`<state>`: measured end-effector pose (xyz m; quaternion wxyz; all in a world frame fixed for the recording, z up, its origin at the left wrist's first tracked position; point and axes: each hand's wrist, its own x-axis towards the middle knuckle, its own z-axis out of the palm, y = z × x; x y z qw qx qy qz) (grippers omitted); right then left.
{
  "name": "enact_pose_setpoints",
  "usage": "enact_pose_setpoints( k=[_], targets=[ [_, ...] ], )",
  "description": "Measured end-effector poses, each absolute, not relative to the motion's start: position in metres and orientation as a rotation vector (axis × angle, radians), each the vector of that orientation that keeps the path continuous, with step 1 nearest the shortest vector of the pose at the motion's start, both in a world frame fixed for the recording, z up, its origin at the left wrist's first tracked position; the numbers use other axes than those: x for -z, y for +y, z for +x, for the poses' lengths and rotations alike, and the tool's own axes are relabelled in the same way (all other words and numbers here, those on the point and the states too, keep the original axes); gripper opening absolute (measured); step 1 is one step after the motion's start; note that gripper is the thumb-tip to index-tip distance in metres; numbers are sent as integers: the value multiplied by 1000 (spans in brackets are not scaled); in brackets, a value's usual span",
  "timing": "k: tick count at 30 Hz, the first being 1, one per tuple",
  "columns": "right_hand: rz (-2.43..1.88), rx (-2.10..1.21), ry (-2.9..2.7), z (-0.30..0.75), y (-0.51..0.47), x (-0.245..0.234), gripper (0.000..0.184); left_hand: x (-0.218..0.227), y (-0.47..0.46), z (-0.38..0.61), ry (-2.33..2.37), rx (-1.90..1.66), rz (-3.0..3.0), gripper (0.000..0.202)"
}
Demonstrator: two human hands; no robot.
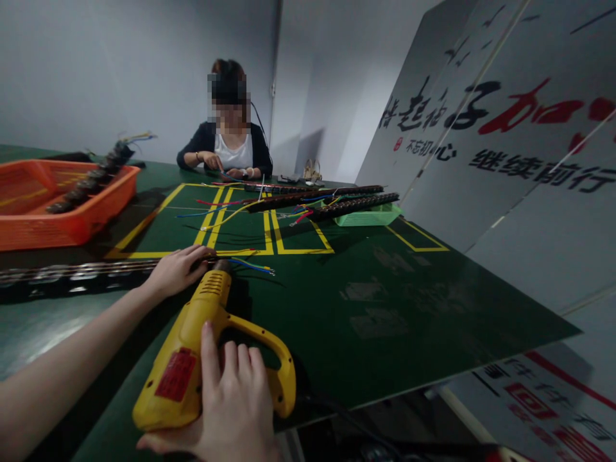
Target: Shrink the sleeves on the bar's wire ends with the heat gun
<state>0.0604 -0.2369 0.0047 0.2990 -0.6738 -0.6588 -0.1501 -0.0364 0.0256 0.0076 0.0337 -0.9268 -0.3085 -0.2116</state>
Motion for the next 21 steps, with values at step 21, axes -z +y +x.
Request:
enact_pose_setpoints(
  k=[21],
  targets=[
    [-1926, 380, -1823, 93, -260, -23, 118, -8, 20, -37, -921, 756, -2877, 31]
  ],
)
